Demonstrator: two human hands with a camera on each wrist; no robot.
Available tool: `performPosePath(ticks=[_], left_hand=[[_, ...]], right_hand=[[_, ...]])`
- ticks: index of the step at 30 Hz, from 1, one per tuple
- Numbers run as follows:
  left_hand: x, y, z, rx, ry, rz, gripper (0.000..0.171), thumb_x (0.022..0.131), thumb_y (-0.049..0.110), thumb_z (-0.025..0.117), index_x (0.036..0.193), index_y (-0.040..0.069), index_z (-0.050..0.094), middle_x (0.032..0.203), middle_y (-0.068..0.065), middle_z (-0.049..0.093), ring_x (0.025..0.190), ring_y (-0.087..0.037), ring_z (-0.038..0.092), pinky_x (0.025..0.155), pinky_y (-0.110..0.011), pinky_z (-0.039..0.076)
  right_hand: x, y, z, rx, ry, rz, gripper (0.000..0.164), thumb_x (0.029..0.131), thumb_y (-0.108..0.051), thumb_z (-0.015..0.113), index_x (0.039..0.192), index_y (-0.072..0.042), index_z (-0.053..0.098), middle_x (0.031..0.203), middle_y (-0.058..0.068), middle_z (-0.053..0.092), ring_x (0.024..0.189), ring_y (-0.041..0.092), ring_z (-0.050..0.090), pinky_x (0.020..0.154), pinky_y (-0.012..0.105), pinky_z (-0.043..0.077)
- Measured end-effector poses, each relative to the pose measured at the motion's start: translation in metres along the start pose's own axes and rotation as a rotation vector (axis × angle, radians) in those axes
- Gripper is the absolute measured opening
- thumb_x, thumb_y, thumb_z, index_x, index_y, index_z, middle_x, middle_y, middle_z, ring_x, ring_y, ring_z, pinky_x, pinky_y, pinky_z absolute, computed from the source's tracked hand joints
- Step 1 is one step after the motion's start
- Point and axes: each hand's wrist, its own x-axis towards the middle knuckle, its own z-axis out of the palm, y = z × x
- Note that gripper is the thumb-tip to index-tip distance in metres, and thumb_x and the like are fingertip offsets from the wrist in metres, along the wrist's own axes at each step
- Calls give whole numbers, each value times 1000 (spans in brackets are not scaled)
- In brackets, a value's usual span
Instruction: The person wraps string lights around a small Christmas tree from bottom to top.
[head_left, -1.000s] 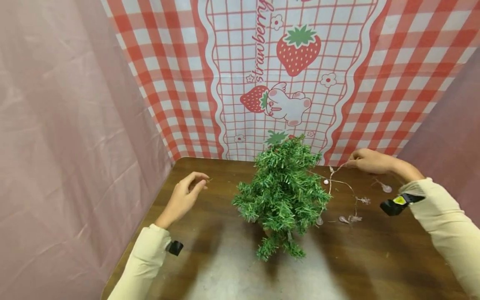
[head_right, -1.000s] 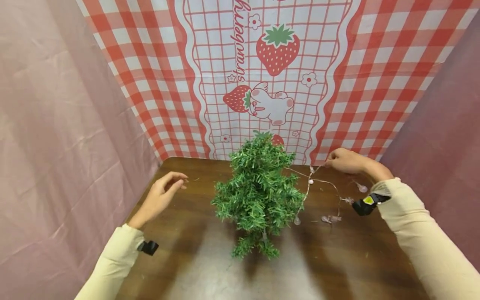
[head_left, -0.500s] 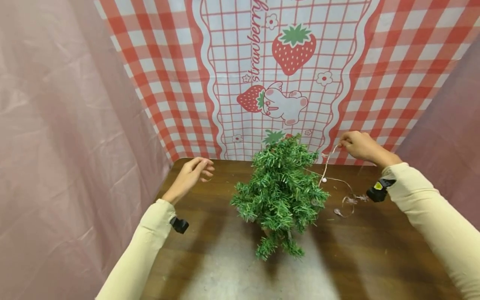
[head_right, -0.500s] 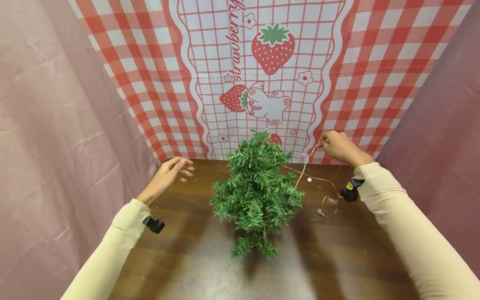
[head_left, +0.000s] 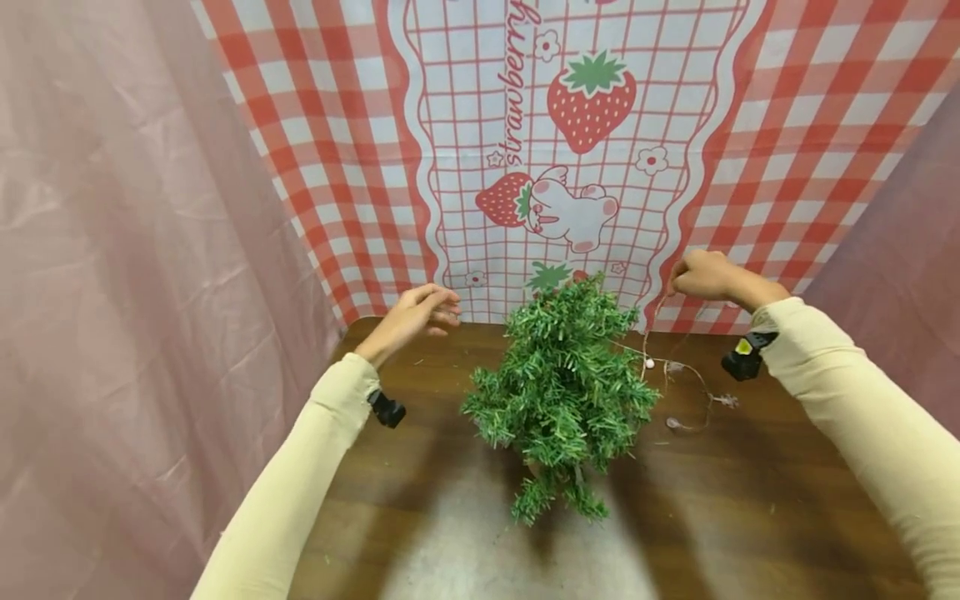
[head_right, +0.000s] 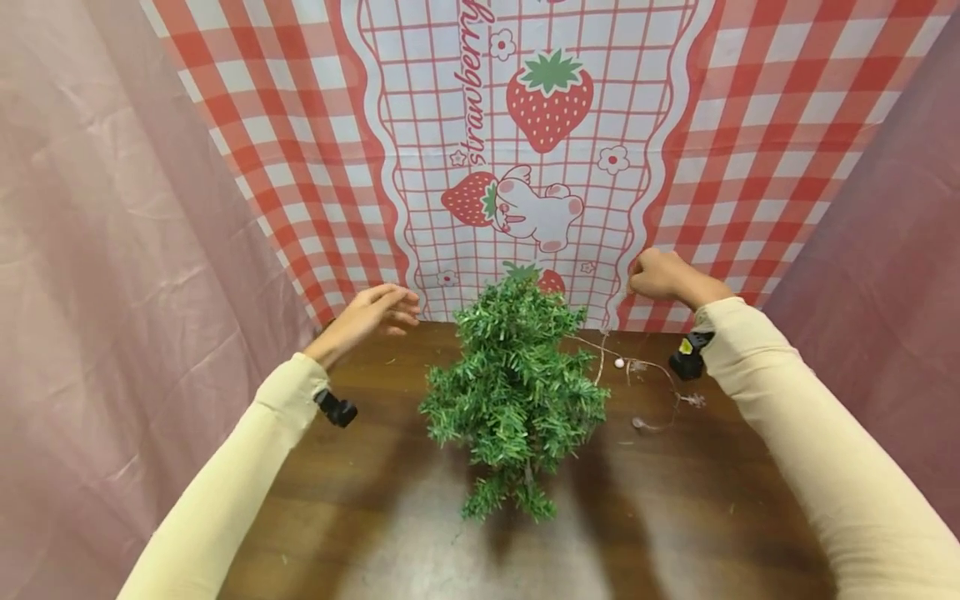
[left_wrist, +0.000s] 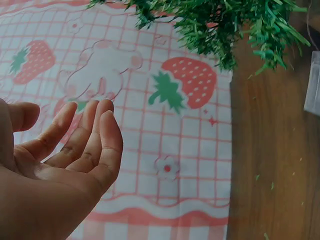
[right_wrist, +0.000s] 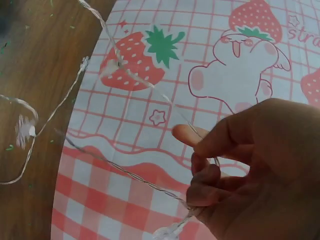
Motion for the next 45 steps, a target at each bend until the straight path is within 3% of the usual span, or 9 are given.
performPosePath(ticks=[3,5,9,12,18,22,29,38,45], left_hand=[[8,3,10,12,-29,-23,39,109,29,42,129,-1,57,125,-20,62,115,-41,61,93,-45,55],[13,3,16,20,-52,-28,40,109,29,41,130,-1,56,127,-22,61,116,-41,60,92,-44,55],[21,4,24,-8,-82,-27,42,109,32,41,131,0,56,131,-25,58,118,-42,59,95,-48,53],[28,7,25,-81,-92,-29,45,108,36,41,129,1,57,130,-25,59,119,-42,57,99,-51,49],[44,17,25,-315,-111,-1,54,108,41,38,133,-5,52,126,-21,61,126,-44,51,97,-44,51],[50,24,24,-416,-118,39,56,108,46,34,131,-1,53,133,-23,57,129,-41,50,100,-43,50],[56,40,29,-500,-184,128,63,105,54,34,136,0,48,141,-23,51,134,-37,46,112,-51,37],[62,57,35,-576,-237,159,64,106,55,29,140,4,47,145,-22,49,137,-35,45,115,-51,33],[70,75,46,-544,-271,157,66,107,51,29,144,-2,39,147,-21,47,136,-32,46,115,-49,34]], right_hand=[[6,-2,-2,-41,75,-15,25,89,-4,51,90,5,75,96,26,71,59,23,51,72,51,46],[10,-5,-3,-48,107,-20,22,90,-7,57,90,6,75,94,25,72,69,25,59,78,53,47],[13,-12,-5,47,137,0,25,95,-14,61,96,5,76,85,19,73,64,20,59,56,35,44],[13,-18,-9,137,149,15,28,97,-18,57,99,3,76,66,13,68,54,19,57,46,30,38],[18,-34,-17,188,65,28,32,100,-23,58,112,3,71,48,5,46,39,20,52,45,40,54],[26,-51,-27,178,-15,23,36,98,-25,61,120,2,65,58,-1,50,42,12,43,45,33,48],[29,-71,-62,386,-98,24,48,100,-15,41,146,-6,35,82,8,46,63,18,41,59,36,43],[44,-103,-60,366,-52,-96,39,99,-10,52,137,-4,51,85,13,59,66,24,54,52,29,44],[51,-130,-50,422,-21,-188,42,96,-4,62,136,-2,51,98,17,70,84,31,65,72,33,56]])
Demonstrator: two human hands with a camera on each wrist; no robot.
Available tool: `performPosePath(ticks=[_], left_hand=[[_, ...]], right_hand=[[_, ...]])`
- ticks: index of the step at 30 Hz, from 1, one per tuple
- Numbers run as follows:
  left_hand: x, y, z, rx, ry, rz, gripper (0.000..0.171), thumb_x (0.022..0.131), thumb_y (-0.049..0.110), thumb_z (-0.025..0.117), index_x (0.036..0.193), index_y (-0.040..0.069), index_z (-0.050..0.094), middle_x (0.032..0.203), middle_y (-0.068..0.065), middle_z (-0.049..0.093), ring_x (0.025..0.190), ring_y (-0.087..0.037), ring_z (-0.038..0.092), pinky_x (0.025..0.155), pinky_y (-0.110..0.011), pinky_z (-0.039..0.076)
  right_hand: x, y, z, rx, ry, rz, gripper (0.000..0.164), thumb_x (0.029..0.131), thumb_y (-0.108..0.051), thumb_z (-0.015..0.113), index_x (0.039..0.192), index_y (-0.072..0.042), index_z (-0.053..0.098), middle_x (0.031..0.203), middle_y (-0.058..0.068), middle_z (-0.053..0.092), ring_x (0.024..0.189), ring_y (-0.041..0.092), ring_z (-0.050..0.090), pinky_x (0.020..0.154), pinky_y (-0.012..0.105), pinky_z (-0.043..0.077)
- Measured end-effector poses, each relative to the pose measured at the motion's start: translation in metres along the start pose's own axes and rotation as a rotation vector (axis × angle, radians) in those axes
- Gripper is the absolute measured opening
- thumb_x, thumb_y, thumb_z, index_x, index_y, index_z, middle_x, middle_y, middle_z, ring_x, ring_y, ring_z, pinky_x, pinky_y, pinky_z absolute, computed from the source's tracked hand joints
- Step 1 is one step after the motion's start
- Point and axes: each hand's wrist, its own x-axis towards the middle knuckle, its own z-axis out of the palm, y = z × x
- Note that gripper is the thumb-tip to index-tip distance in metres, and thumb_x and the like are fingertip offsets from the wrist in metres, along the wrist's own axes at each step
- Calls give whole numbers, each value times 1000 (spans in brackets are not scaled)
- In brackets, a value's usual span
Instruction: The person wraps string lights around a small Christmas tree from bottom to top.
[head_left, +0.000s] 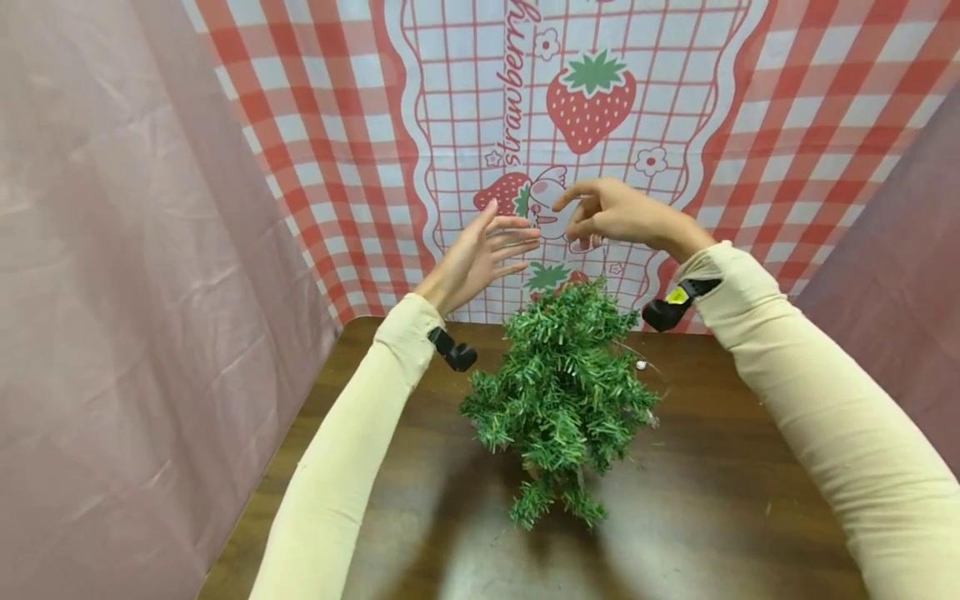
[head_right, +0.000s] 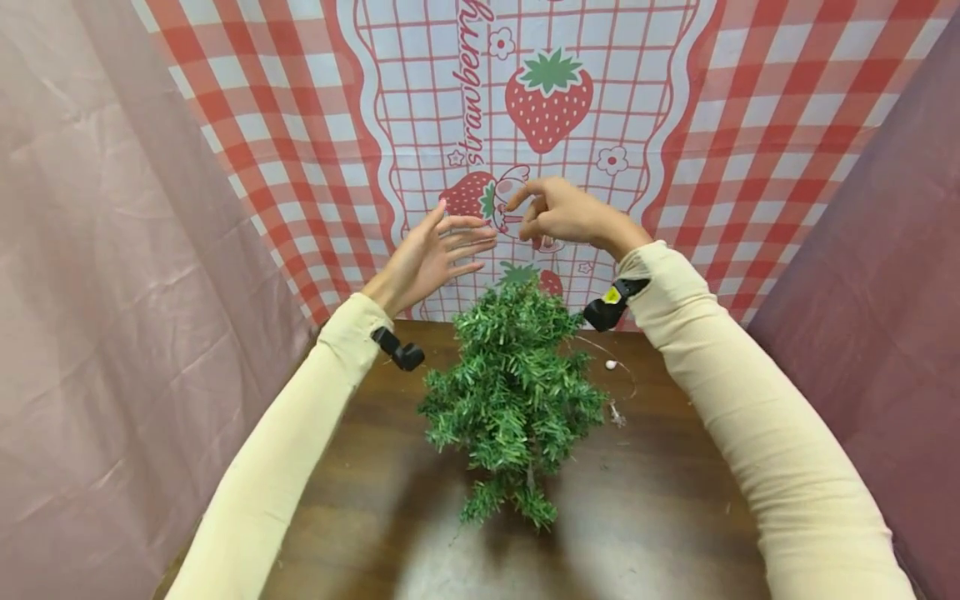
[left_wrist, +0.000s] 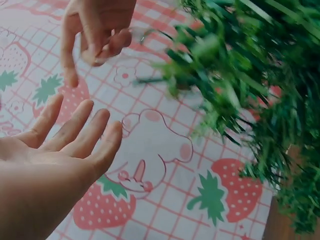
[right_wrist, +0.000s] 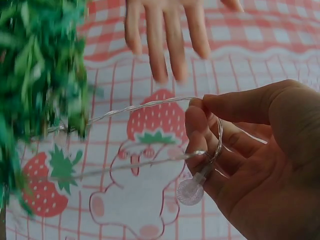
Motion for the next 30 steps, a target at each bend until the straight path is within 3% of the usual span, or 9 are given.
performPosePath(ticks=[6,9,12,16,18,21,25,27,30], left_hand=[[7,-1,19,102,-19,-76,25,107,27,43,114,4,48,136,-23,57,127,-33,55,112,-46,38],[6,-5,24,135,-29,-70,9,104,11,50,109,3,48,127,-28,61,118,-34,62,111,-47,40],[5,-7,26,153,8,-34,13,99,2,56,110,1,48,114,-27,67,105,-30,68,106,-45,46],[3,-8,20,174,75,-2,26,96,-2,61,119,-5,50,96,-16,73,89,-24,70,98,-41,52],[1,-8,16,175,90,7,31,95,-1,62,123,-8,49,93,-13,74,86,-23,70,98,-43,52],[-3,-6,10,169,103,17,25,95,0,63,118,-4,54,94,-13,73,86,-23,71,100,-44,50],[-8,-5,4,155,118,16,15,95,0,63,108,3,57,98,-17,73,87,-23,71,99,-43,51],[-10,-6,4,149,120,12,14,95,-1,63,107,3,57,97,-17,73,86,-23,71,97,-41,53],[-11,-9,6,167,123,10,14,95,1,63,108,2,57,97,-15,73,87,-22,71,96,-41,53]], right_hand=[[1,-10,11,19,7,-68,42,95,-1,62,136,-1,51,102,22,70,90,35,66,78,37,57],[0,-13,14,0,28,-80,39,94,1,62,133,-1,54,101,21,71,90,34,67,80,39,57],[-2,-14,17,-73,46,-85,36,93,0,65,128,-1,59,98,18,72,87,30,68,78,39,58],[-5,-15,20,-265,21,-76,26,92,-7,68,117,-1,67,87,12,74,74,22,69,69,36,58],[-7,-15,21,-368,-7,-62,17,92,-11,68,107,-2,71,81,9,73,68,19,68,66,35,58],[-12,-11,22,-429,-31,-31,11,92,-13,68,88,-4,72,74,7,71,63,18,65,61,34,54],[-19,4,23,-390,44,2,23,91,-17,66,70,-7,63,62,3,62,52,14,52,50,28,41],[-23,13,23,-315,103,7,25,91,-18,64,68,-9,59,60,2,58,49,12,43,47,26,35],[-32,23,18,-168,148,29,22,92,-15,61,73,-6,56,64,6,57,52,15,48,52,26,43]])
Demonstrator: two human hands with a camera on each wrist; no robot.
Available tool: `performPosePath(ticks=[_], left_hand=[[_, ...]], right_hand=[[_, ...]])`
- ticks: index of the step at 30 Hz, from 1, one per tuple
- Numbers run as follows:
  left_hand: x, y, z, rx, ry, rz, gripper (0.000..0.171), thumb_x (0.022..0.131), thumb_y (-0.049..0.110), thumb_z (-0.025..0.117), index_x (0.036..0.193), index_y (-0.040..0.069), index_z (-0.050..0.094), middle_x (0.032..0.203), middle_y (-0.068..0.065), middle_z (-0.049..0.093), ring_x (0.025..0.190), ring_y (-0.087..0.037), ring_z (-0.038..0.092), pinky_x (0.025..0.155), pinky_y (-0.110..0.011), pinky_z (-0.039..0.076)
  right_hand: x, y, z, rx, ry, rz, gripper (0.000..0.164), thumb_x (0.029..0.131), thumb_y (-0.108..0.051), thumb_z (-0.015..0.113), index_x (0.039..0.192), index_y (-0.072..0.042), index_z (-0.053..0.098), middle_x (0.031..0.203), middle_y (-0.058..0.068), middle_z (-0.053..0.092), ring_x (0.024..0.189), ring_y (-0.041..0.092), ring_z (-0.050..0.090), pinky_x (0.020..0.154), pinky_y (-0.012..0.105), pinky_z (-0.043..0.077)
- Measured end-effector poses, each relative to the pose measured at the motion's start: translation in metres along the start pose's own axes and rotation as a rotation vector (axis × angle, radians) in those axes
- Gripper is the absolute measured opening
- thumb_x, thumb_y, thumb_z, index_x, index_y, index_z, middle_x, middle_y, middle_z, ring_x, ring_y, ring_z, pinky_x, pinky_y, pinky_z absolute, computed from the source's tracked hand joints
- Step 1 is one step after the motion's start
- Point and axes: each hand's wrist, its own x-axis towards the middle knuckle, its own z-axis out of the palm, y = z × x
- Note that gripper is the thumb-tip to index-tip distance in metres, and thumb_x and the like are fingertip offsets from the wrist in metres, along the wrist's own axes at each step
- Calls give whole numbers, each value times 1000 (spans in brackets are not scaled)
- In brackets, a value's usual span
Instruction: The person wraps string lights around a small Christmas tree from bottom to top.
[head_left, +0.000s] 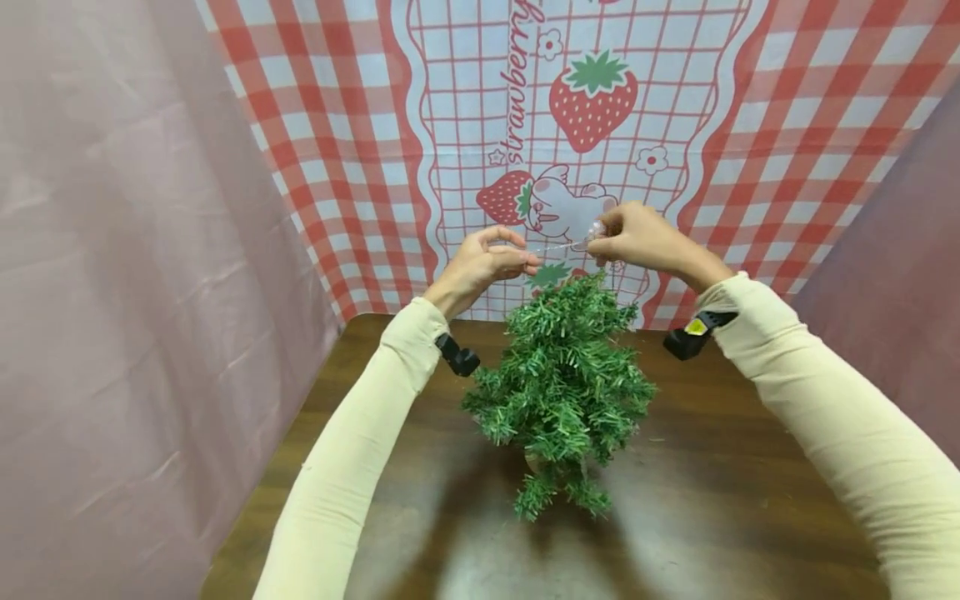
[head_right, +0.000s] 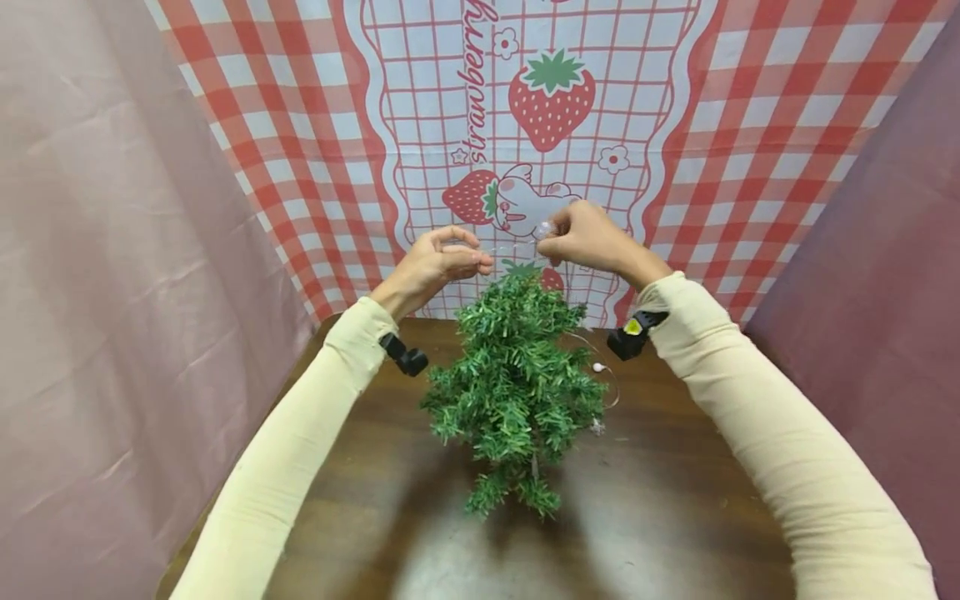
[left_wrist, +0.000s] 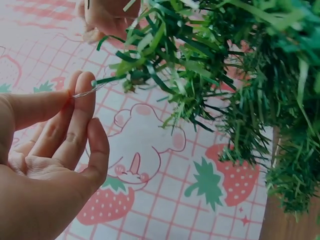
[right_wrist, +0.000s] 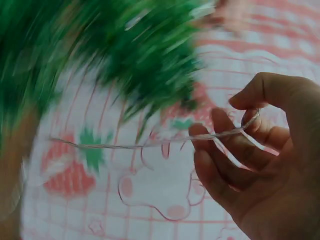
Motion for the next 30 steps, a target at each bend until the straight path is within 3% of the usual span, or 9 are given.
performPosePath(ticks=[2,4,7,10,16,22,24,30], left_hand=[[-1,-2,-1,19,6,2,14,95,2,64,108,2,58,99,-15,73,89,-23,71,96,-41,53],[-3,-5,-4,34,28,-5,16,95,4,65,109,1,58,100,-16,73,90,-23,71,96,-40,53],[-7,-10,-12,43,74,-19,17,95,4,65,110,-1,57,99,-16,73,90,-24,71,95,-39,53],[-12,-13,-21,38,111,-26,21,95,3,65,112,-5,55,96,-14,74,89,-25,71,96,-40,53],[-21,-17,-28,31,138,-25,15,95,1,64,108,-2,57,93,-11,74,86,-21,71,90,-37,55],[-30,-17,-28,79,152,80,14,95,2,65,107,-2,57,94,-11,75,87,-25,71,80,-31,56],[-33,-17,-27,115,142,115,16,95,2,65,108,-5,56,92,-10,75,87,-27,70,77,-30,56],[-50,-17,-23,257,91,160,9,98,4,62,106,1,59,92,-11,74,85,-26,68,70,-27,52]], right_hand=[[-7,9,-7,93,-20,34,18,95,-16,61,82,-4,61,71,11,63,60,20,57,62,29,49],[-12,18,-15,111,-55,66,22,96,-21,63,85,-3,62,73,14,65,66,24,62,69,31,51],[-20,34,-24,48,-91,97,32,97,-30,65,78,-4,61,67,14,61,58,22,54,61,32,45],[-29,48,-31,-1,-57,128,40,96,-38,66,74,-5,61,68,10,62,59,19,54,57,31,41],[-46,59,-38,29,-13,142,54,96,-49,63,78,2,57,75,14,58,65,24,47,61,35,39],[-57,50,-46,59,41,113,47,95,-47,65,80,-2,61,71,15,56,62,25,51,58,35,42],[-60,47,-47,51,83,107,46,93,-47,67,78,-3,60,64,12,52,54,22,47,52,35,39],[-65,47,-44,9,153,93,51,91,-50,69,74,-3,55,56,3,39,48,15,35,47,34,35]])
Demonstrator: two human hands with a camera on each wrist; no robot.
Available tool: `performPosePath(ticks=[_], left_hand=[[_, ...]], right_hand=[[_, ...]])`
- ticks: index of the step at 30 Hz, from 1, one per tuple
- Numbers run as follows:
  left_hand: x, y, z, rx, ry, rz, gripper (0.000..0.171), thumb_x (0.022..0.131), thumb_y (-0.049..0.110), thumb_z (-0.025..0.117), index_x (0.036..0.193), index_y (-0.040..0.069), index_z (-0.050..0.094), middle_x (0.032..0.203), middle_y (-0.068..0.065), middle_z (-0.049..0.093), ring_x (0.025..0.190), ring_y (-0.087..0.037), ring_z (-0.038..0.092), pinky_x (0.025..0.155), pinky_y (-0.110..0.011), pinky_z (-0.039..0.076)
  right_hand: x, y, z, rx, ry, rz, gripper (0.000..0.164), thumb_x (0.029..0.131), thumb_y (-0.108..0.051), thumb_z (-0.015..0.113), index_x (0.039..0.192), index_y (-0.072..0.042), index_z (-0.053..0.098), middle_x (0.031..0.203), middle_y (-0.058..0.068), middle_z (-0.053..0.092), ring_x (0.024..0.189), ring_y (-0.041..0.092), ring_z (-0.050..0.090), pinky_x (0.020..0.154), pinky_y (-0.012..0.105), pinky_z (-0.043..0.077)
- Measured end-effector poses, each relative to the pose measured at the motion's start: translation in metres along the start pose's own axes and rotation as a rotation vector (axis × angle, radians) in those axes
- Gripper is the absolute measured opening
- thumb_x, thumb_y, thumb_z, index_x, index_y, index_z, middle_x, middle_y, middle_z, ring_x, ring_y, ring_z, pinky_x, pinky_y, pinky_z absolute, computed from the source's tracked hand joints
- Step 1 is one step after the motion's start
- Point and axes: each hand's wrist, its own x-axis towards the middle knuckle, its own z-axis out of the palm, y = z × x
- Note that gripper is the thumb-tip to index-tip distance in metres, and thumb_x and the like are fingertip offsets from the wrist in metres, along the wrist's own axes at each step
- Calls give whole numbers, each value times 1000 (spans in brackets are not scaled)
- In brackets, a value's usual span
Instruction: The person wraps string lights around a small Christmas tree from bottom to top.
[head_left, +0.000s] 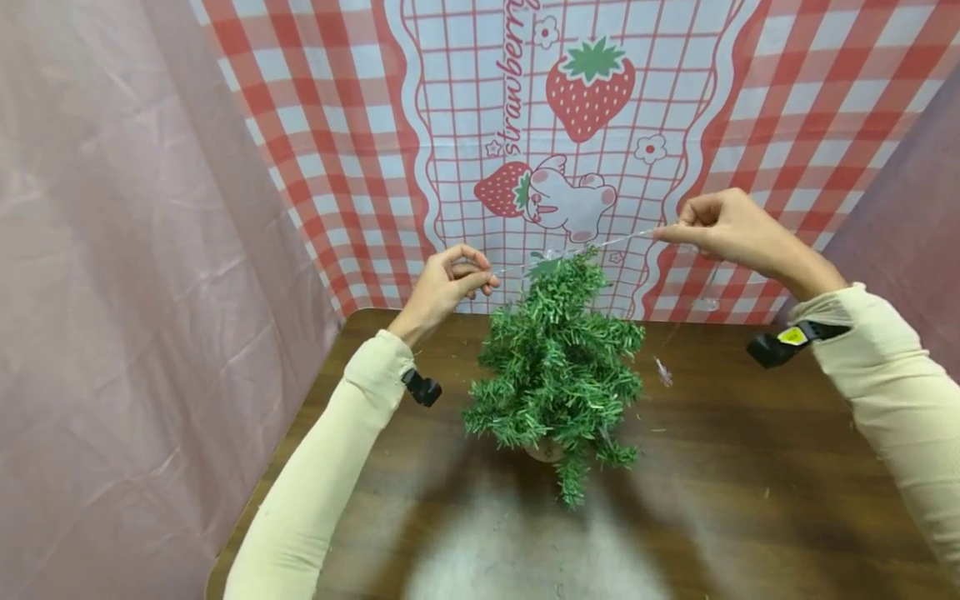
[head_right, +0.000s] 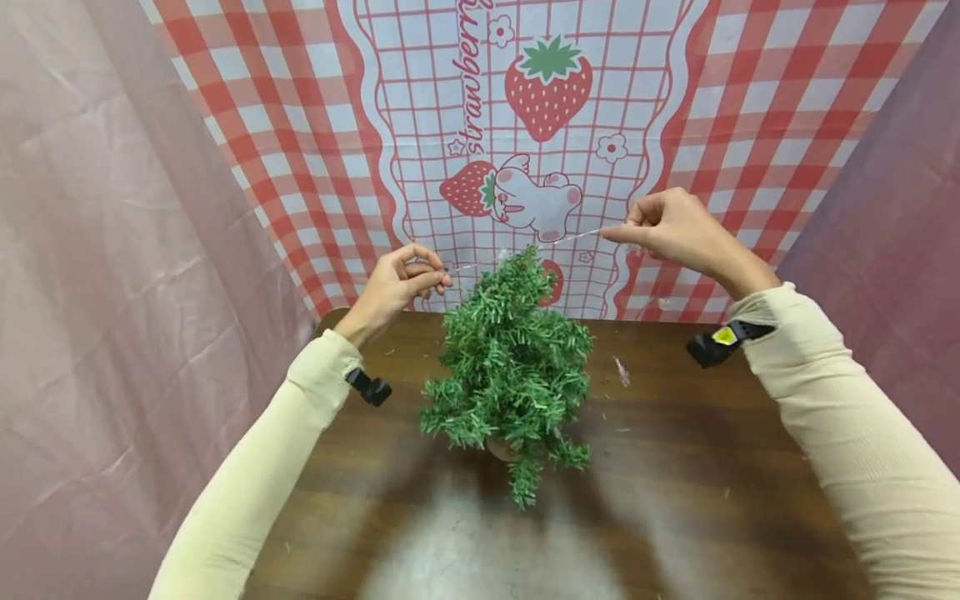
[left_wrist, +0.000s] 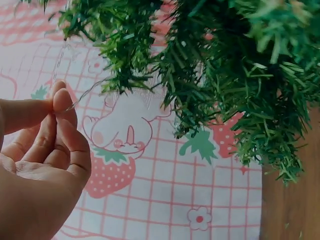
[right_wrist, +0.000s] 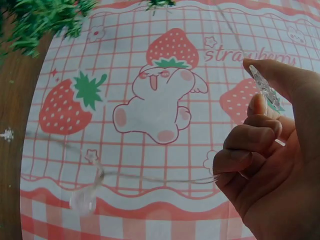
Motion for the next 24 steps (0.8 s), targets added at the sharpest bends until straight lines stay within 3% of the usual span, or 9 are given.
performPosePath(ticks=[3,5,9,11,13,16,19,22,24], left_hand=[[-7,4,5,148,-38,27,13,97,5,63,109,3,61,97,-14,72,89,-30,68,70,-29,52],[-9,6,9,296,-66,50,16,98,6,63,113,4,63,100,-13,71,90,-30,67,72,-30,53],[-4,6,20,594,-110,111,18,100,6,60,116,6,68,105,-8,70,90,-20,66,72,-30,55],[3,4,24,673,-103,156,17,100,3,57,112,4,70,104,-9,71,89,-18,66,72,-29,56],[12,1,28,691,-67,195,17,100,1,55,107,2,70,100,-12,72,87,-20,68,72,-28,56],[25,-1,32,593,15,210,15,101,0,52,105,-2,67,94,-16,72,85,-23,71,74,-27,58],[37,-1,35,297,74,136,14,102,0,50,109,-4,61,96,-24,71,86,-29,73,76,-30,60],[46,4,37,-57,105,25,13,102,-2,49,113,-5,55,103,-33,67,94,-36,72,81,-34,59],[51,7,38,-203,100,-29,13,102,-2,48,115,-5,51,109,-34,66,102,-36,70,88,-34,57]], right_hand=[[-6,2,1,-19,22,-12,52,91,-50,69,71,-4,53,54,4,39,46,16,36,47,34,35],[-9,2,1,-12,38,-23,52,91,-48,70,70,-4,54,53,5,41,45,17,38,47,33,35],[-14,-1,0,-10,87,-58,49,92,-45,70,71,-5,54,53,9,44,46,20,40,49,32,35],[-15,-5,0,-10,121,-78,48,92,-45,69,71,-5,53,54,9,44,46,20,40,50,31,35],[-14,-10,1,-10,172,-106,48,93,-44,69,72,-4,52,55,9,43,47,19,38,52,30,34],[-11,-19,3,14,268,-152,45,95,-40,68,73,-4,51,55,9,42,48,15,34,54,29,32],[-5,-28,9,41,373,-204,42,95,-35,68,74,-3,52,55,9,42,48,13,31,54,29,31],[-1,-40,15,70,464,-263,41,95,-32,68,73,-2,51,54,7,40,47,11,31,53,28,30],[-3,-56,18,98,501,-301,40,96,-26,67,71,0,49,53,8,39,47,9,30,53,28,29]])
